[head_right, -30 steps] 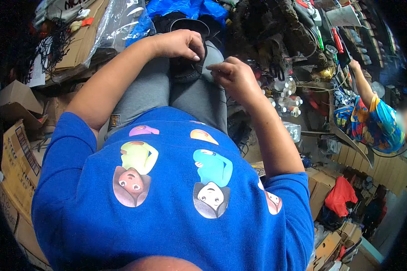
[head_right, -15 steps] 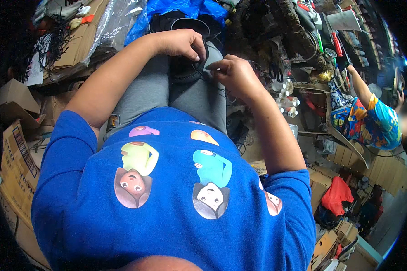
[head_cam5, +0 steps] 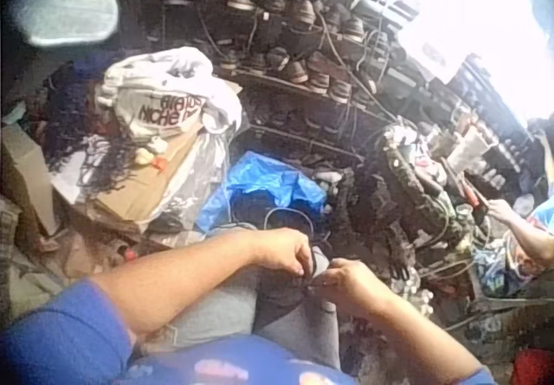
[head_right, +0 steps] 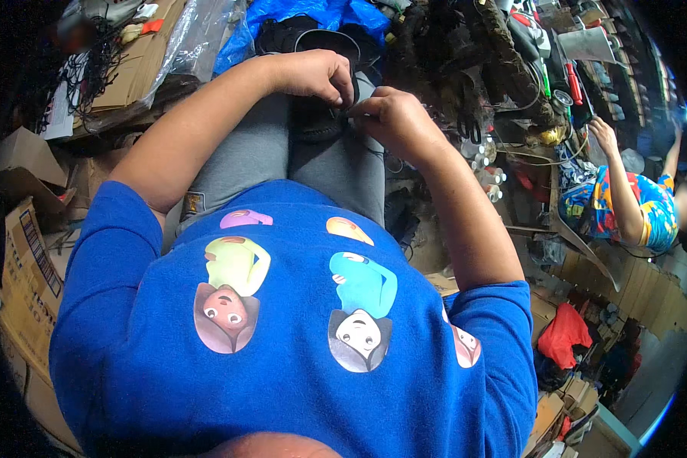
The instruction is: Stitching or lacing the components of a black leather shoe upper together.
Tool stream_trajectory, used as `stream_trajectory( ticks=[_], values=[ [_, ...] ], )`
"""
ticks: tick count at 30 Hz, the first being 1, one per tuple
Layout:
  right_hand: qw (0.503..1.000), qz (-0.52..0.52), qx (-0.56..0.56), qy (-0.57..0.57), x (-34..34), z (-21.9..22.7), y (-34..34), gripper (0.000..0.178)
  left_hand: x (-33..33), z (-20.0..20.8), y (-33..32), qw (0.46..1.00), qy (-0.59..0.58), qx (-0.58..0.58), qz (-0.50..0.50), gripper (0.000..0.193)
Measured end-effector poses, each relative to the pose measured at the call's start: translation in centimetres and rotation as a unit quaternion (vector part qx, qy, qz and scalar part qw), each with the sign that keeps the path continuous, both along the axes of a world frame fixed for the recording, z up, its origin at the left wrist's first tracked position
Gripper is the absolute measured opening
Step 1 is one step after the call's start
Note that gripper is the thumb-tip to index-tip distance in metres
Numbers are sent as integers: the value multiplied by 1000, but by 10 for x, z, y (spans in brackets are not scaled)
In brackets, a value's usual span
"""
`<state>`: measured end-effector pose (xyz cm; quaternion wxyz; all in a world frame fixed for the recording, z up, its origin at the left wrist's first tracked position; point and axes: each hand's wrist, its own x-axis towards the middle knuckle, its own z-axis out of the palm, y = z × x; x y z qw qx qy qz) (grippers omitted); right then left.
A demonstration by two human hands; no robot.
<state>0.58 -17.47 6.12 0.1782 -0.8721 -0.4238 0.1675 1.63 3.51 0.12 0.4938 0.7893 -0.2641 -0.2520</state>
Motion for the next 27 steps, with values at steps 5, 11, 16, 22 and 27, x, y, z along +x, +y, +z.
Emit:
stream_trajectory(
  ticks=[5,11,16,22,27],
  values=[
    [987,-78,33,135,3,-17,-11,18,1,0,3,997,-43,36,-46,27],
    [950,-103,78,283,22,-34,-27,20,-1,-1,4,989,-137,17,-46,35],
    [925,-121,123,338,16,-42,-15,19,-6,-5,5,990,-136,35,-9,34],
    [971,-142,120,147,-8,-33,-6,14,-22,-2,22,927,-350,53,128,21],
    [988,-108,84,65,-16,-23,-14,23,-56,11,115,953,-205,83,206,17]
  ],
)
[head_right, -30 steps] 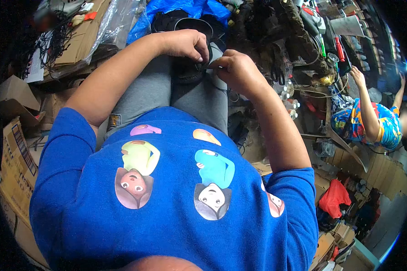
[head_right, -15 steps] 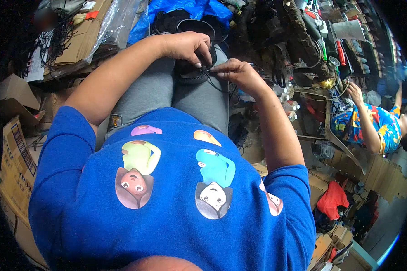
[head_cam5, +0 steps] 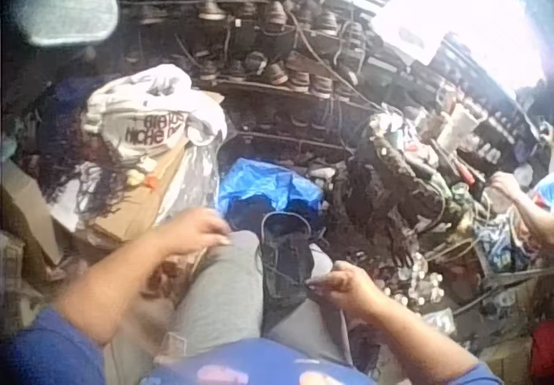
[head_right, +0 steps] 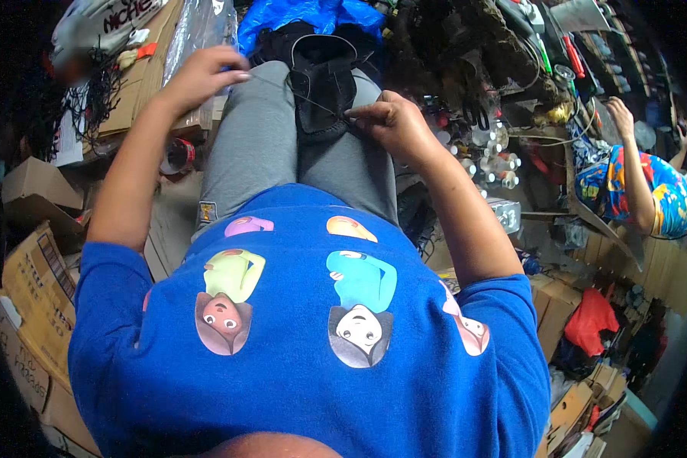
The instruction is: Stitching or lacing the components of a black leather shoe upper together.
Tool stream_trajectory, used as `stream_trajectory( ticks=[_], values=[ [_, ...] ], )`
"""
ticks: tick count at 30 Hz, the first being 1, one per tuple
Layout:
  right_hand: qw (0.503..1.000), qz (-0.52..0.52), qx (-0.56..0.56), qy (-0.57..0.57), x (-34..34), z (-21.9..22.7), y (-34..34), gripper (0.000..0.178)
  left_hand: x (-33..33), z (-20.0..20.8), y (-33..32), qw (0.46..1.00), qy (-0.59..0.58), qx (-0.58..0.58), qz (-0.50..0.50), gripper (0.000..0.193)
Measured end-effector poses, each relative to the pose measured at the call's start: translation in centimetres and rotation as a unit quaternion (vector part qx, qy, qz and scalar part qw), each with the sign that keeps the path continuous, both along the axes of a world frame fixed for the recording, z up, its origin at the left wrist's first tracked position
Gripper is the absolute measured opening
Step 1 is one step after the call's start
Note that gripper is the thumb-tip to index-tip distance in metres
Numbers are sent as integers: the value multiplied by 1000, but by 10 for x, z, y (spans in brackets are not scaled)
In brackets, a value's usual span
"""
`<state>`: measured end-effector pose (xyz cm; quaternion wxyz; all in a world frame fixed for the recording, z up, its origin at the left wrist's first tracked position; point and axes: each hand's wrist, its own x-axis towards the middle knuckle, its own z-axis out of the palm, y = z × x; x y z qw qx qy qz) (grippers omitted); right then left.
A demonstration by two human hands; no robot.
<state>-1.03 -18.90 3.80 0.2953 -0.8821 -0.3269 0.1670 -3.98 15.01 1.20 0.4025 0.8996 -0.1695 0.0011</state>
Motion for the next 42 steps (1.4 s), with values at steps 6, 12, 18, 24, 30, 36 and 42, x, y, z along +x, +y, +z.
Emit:
stream_trajectory(
  ticks=[6,12,18,24,30,36,42],
  values=[
    [996,-6,-3,-89,-19,-9,0,28,-24,-35,66,951,248,20,182,18],
    [983,30,-73,-166,-28,-3,-1,33,-39,-6,35,966,61,15,251,23],
    [967,42,-106,-227,-34,-7,0,39,-64,12,-64,996,-53,-41,65,41],
    [999,27,-19,26,0,-12,-13,47,-48,-11,-100,964,-189,159,102,23],
    [995,43,-22,84,26,-11,-11,40,-31,-17,-101,992,-108,56,38,25],
    [991,66,-12,119,33,-10,-7,34,-30,-17,-101,992,-98,73,34,26],
    [989,58,4,135,34,-11,-9,30,-31,-17,-102,992,-103,64,26,27]
  ],
)
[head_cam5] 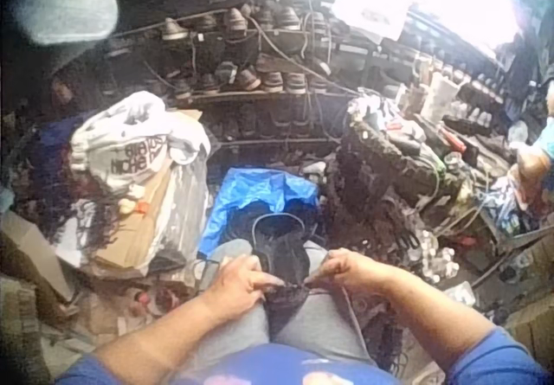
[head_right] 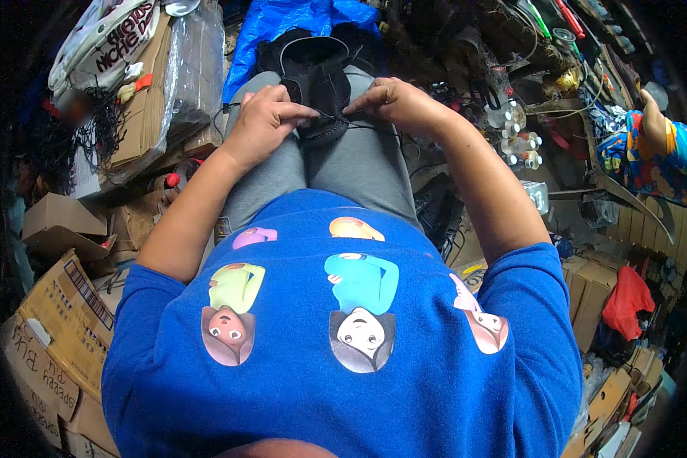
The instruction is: Stitching or lacing the components of a black leather shoe upper together.
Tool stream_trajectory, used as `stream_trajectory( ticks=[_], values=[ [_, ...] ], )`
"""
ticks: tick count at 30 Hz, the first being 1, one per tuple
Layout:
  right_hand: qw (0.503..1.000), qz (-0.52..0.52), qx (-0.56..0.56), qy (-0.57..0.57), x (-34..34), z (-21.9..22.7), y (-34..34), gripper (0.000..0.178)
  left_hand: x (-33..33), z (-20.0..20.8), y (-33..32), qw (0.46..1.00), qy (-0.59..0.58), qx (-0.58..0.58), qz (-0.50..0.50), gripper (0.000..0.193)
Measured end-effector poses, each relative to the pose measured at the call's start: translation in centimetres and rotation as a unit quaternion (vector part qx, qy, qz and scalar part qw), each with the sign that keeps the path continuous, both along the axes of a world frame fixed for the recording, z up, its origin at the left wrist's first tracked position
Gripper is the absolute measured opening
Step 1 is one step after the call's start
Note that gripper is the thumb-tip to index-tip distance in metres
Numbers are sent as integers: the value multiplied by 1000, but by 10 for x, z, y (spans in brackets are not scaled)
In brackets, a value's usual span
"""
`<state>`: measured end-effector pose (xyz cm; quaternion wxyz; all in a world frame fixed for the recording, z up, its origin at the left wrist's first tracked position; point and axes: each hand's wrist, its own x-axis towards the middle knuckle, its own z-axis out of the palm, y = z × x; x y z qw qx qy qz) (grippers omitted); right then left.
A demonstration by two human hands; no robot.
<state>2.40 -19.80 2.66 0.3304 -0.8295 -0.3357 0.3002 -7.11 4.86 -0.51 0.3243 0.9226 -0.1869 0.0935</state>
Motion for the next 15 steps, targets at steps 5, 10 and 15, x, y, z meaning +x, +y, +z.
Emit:
stream_trajectory(
  ticks=[5,10,15],
  values=[
    [999,1,10,33,2,-4,1,30,4,1,-5,999,28,11,10,24],
    [998,39,27,41,5,-5,2,30,17,10,-11,998,45,0,-33,20],
    [988,-81,44,127,-12,-7,-4,30,-3,13,-15,1000,13,18,10,21]
  ],
)
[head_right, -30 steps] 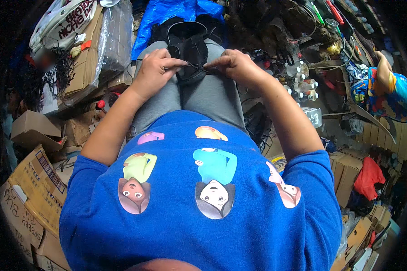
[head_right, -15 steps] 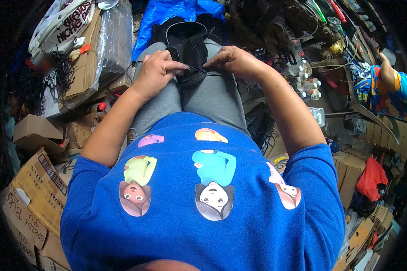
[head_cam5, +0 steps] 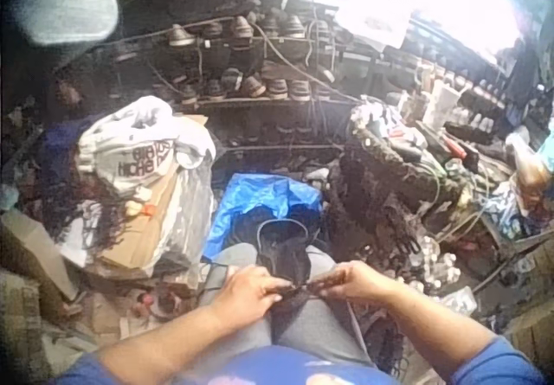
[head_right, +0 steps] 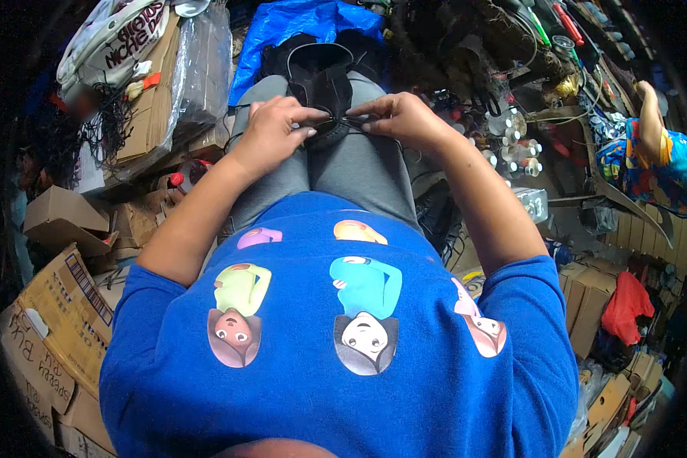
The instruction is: Stitching or lacing the components of a black leather shoe upper together.
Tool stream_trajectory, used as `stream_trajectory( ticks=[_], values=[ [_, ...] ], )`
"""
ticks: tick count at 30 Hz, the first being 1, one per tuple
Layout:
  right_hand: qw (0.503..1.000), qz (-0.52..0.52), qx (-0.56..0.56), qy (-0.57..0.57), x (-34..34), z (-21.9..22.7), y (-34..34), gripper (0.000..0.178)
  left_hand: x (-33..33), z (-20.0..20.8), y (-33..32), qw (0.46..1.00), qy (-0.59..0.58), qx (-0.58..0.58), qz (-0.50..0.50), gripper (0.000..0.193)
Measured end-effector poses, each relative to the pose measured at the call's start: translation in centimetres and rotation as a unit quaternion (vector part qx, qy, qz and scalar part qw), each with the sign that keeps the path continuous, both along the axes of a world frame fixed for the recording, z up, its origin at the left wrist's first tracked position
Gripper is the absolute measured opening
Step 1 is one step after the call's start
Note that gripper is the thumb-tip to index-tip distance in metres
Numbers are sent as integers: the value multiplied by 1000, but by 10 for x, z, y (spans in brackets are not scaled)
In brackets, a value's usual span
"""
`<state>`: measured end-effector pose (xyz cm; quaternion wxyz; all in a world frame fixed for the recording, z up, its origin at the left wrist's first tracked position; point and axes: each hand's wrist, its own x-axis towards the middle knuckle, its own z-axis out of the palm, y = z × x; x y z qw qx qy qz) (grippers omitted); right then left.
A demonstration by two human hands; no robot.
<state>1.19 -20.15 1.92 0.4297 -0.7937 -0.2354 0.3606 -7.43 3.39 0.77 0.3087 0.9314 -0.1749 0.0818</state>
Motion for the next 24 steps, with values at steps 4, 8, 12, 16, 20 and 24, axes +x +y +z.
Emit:
stream_trajectory(
  ticks=[4,8,12,16,20,24],
  values=[
    [995,-61,41,70,-4,-3,4,28,-3,-3,-8,993,84,-23,81,22],
    [997,-57,17,46,-1,-3,12,23,9,-5,-16,978,177,-28,108,18],
    [995,-58,79,33,-1,1,21,17,17,-1,-18,971,221,-45,78,18],
    [999,11,-29,-45,7,8,23,13,19,9,-13,986,167,-10,12,12],
    [998,-20,-24,-58,16,6,6,14,13,17,1,995,42,89,-26,8],
    [994,-44,70,70,9,-13,-8,17,8,15,0,991,106,79,-13,10]
  ],
)
